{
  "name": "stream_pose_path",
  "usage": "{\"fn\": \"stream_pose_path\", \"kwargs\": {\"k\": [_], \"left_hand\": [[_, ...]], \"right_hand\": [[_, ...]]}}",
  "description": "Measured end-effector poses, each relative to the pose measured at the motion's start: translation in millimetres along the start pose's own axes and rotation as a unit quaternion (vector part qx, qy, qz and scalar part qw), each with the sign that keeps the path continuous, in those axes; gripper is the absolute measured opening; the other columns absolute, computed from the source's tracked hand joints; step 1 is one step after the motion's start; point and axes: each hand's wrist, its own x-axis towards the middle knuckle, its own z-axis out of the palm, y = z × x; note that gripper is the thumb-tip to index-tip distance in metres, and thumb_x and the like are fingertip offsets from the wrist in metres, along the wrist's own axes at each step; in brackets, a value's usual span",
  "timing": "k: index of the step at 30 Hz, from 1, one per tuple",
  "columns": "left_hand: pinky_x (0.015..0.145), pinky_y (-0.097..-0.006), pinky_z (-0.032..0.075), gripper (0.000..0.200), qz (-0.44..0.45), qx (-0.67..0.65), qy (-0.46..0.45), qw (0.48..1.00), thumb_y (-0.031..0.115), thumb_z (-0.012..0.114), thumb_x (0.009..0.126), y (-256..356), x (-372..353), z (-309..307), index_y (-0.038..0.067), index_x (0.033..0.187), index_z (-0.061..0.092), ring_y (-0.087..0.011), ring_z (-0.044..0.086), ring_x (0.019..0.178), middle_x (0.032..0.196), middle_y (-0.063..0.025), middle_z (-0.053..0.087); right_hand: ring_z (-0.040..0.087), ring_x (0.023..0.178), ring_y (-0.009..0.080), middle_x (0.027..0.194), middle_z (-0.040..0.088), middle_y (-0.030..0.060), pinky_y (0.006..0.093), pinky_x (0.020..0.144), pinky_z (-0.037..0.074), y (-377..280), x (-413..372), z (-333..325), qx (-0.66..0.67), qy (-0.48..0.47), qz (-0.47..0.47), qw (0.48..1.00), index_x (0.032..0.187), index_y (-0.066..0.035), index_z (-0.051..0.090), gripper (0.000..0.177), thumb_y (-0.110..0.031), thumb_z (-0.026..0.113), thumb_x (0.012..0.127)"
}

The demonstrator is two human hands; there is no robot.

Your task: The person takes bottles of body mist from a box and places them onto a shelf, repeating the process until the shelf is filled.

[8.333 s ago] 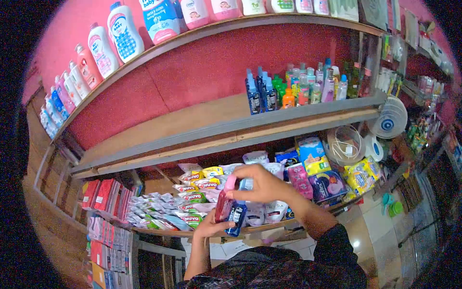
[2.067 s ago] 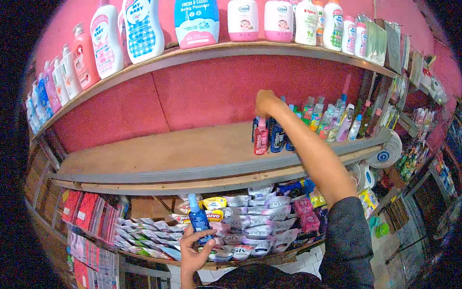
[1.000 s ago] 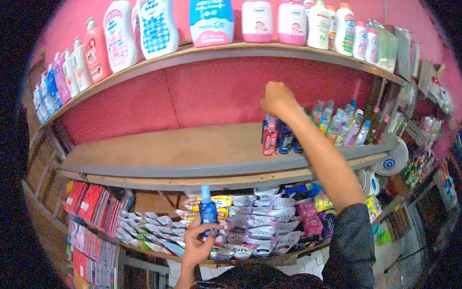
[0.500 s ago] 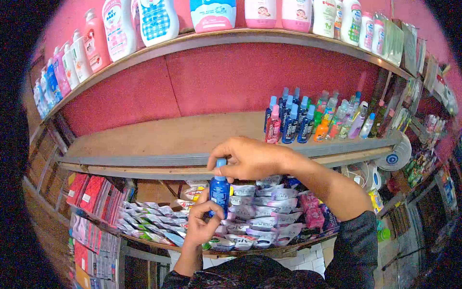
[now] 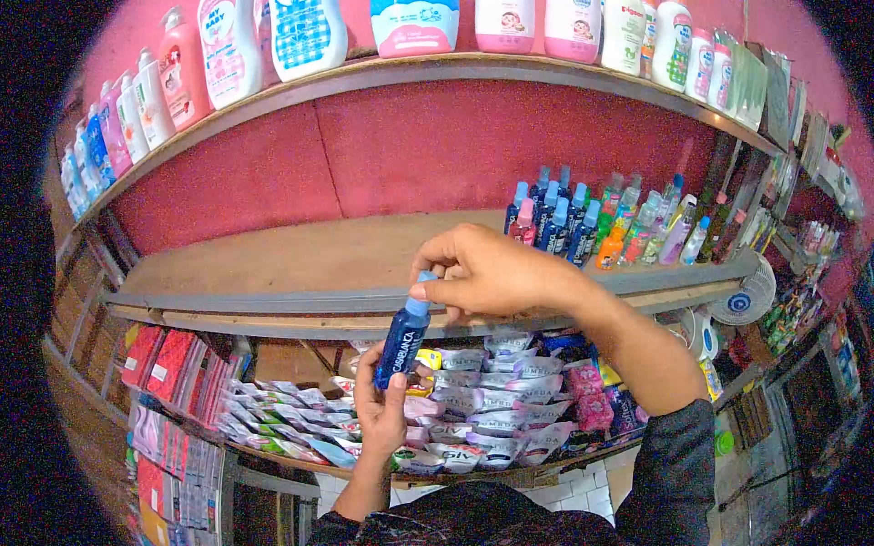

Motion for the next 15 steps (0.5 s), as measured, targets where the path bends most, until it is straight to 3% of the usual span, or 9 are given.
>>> {"fn": "stream_pose_path", "kwargs": {"k": [3,6,7,8,10,11,14,15], "left_hand": [[0.081,-0.0298,0.051,0.041,0.004,0.013,0.002,1.0,0.012,0.056,0.096,1.3,0.5,-0.4,-0.002,0.131,0.04,-0.0152,0.062,0.088,0.101,-0.0135,0.063],[0.081,-0.0299,0.05,0.04,0.027,0.015,0.022,0.999,0.011,0.056,0.096,-6.8,0.7,-3.6,-0.002,0.131,0.041,-0.0158,0.062,0.089,0.101,-0.0129,0.063],[0.082,-0.0299,0.05,0.04,0.04,0.039,-0.007,0.998,0.007,0.057,0.094,-11.0,-0.4,-13.3,-0.002,0.13,0.041,-0.016,0.062,0.09,0.101,-0.0126,0.063],[0.081,-0.0292,0.049,0.034,0.05,0.02,0.026,0.998,0.005,0.057,0.093,-12.5,-2.1,-10.6,-0.002,0.124,0.047,-0.0149,0.062,0.089,0.098,-0.0113,0.064],[0.08,-0.0283,0.049,0.023,0.022,0.093,0.02,0.995,0.005,0.058,0.093,-16.9,-9.8,-25.3,-0.003,0.114,0.055,-0.0133,0.061,0.088,0.095,-0.0096,0.065],[0.08,-0.0281,0.049,0.02,0.013,0.104,0.023,0.994,0.005,0.058,0.093,-19.1,-14.4,-30.8,-0.003,0.112,0.056,-0.013,0.061,0.087,0.094,-0.0092,0.065],[0.08,-0.0273,0.05,0.015,-0.02,0.124,0.035,0.991,0.004,0.059,0.092,-21.5,-27.8,-41.3,-0.003,0.106,0.059,-0.0122,0.061,0.085,0.093,-0.0083,0.065],[0.079,-0.027,0.049,0.015,-0.037,0.12,0.04,0.991,0.003,0.059,0.092,-20.5,-32.1,-43.3,-0.003,0.106,0.059,-0.0119,0.061,0.085,0.093,-0.0082,0.065]], "right_hand": [[0.059,0.061,0.0048,0.075,0.064,0.0016,0.0207,0.051,0.047,-20.3,-4.5,-3.7,-0.022,-0.007,0.032,0.999,0.103,-0.001,0.063,0.023,-0.022,0.065,0.093],[0.06,0.063,0.0043,0.079,0.066,0.0022,0.0198,0.052,0.047,-12.2,2.5,-20.0,-0.075,0.023,-0.054,0.995,0.101,-0.002,0.063,0.021,-0.021,0.065,0.092],[0.06,0.064,0.0041,0.08,0.066,0.0013,0.0197,0.053,0.047,-21.0,0.9,-27.2,-0.07,0.045,0.007,0.997,0.1,-0.001,0.064,0.02,-0.02,0.066,0.092],[0.058,0.063,0.0039,0.08,0.065,0.0,0.0199,0.054,0.046,-36.9,-4.7,-34.7,-0.072,0.068,0.065,0.993,0.099,-0.001,0.064,0.02,-0.02,0.066,0.092],[0.057,0.062,0.0043,0.075,0.064,0.0006,0.0207,0.054,0.045,-20.2,6.7,-57.9,-0.111,0.129,-0.079,0.982,0.097,0.0,0.064,0.02,-0.02,0.066,0.092],[0.055,0.06,0.0048,0.071,0.062,0.0011,0.0212,0.053,0.044,-18.1,9.4,-67.7,-0.092,0.154,-0.077,0.981,0.096,0.0,0.064,0.02,-0.02,0.065,0.092],[0.055,0.059,0.0052,0.067,0.06,0.0008,0.0216,0.052,0.043,-13.9,21.0,-100.3,-0.23,0.255,-0.05,0.938,0.096,0.0,0.064,0.02,-0.019,0.064,0.092],[0.057,0.058,0.0088,0.069,0.064,0.0056,0.0261,0.052,0.045,-8.1,25.9,-110.9,-0.253,0.281,-0.05,0.924,0.093,0.002,0.066,0.023,-0.02,0.065,0.09]]}}
